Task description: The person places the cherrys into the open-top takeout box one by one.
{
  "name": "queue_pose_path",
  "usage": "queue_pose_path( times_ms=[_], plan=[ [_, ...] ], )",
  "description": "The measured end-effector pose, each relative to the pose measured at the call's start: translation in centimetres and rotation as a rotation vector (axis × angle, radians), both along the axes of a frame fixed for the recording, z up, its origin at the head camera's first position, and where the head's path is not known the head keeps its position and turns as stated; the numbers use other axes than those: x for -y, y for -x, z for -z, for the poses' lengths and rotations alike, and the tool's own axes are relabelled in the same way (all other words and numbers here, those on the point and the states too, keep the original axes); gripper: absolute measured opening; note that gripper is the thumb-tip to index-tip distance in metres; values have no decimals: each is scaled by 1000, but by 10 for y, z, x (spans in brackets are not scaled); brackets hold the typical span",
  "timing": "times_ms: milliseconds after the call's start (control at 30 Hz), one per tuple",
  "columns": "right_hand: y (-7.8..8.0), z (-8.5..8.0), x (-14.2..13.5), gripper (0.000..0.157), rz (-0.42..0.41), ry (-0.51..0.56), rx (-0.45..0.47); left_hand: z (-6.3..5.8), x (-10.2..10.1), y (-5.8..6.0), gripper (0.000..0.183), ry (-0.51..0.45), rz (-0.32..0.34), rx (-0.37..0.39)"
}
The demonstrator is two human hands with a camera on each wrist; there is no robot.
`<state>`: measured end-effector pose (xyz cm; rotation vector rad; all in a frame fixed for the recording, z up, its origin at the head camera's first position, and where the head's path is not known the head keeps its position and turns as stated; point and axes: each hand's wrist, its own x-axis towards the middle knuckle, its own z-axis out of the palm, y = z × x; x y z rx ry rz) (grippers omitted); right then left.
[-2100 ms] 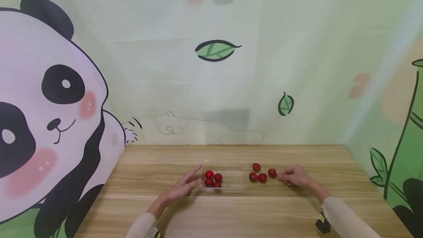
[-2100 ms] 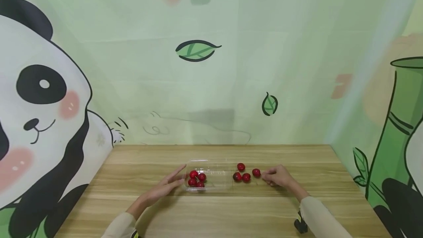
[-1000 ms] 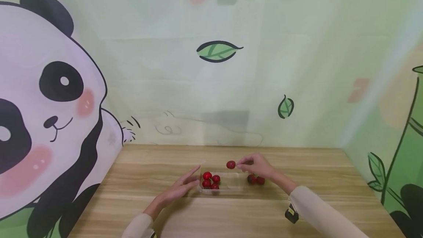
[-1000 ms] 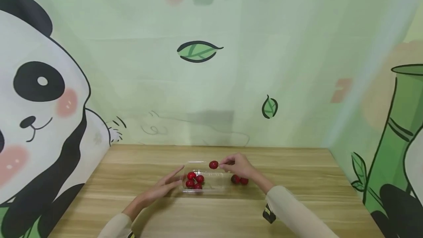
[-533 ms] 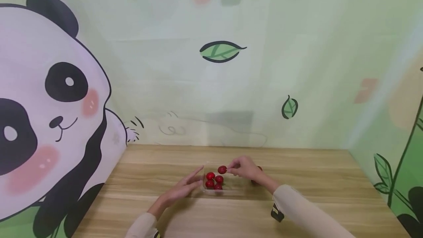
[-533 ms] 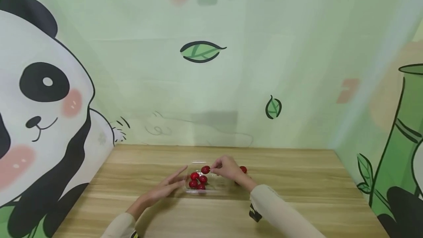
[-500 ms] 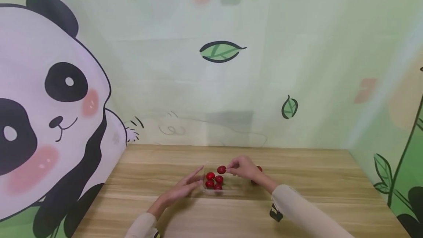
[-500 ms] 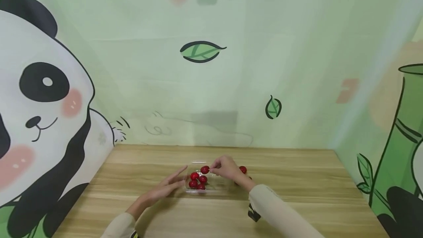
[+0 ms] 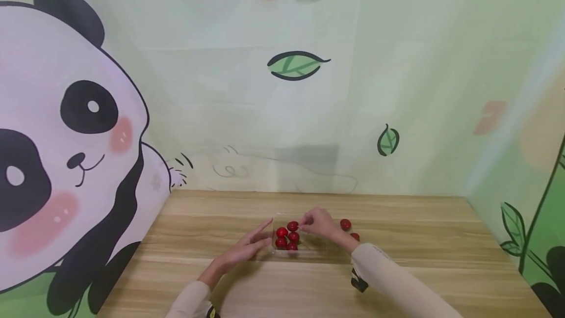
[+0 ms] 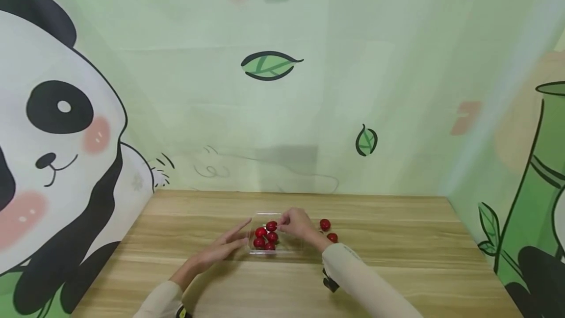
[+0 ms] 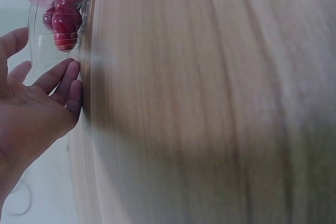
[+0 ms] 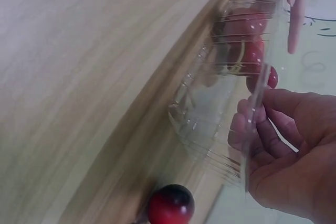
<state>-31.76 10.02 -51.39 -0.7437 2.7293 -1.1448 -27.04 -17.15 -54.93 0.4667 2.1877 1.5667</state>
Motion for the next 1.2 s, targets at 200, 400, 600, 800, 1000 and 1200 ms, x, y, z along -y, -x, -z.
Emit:
queue_pose_path(
  times_ms=[200, 400, 600, 800, 1000, 1200],
  plan=[
    [4, 12, 4, 5, 25, -39, 10, 3, -2, 1, 66, -6, 12, 3],
    [8, 20, 8, 6, 33, -83, -18, 3, -3, 1, 66, -17, 8, 3],
    [4, 15, 8, 7, 29, -86, -7, 3, -2, 0, 67, -18, 10, 4],
    [-5, -6, -4, 12, -22, -55, -15, 3, -2, 0, 67, -6, 8, 5],
    [-13, -26, -29, 14, -3, -39, -38, 0, 0, 2, 67, -4, 15, -6],
    [-18, -31, -72, 15, 64, 34, -64, 2, 1, 2, 67, -3, 19, -1]
  ],
)
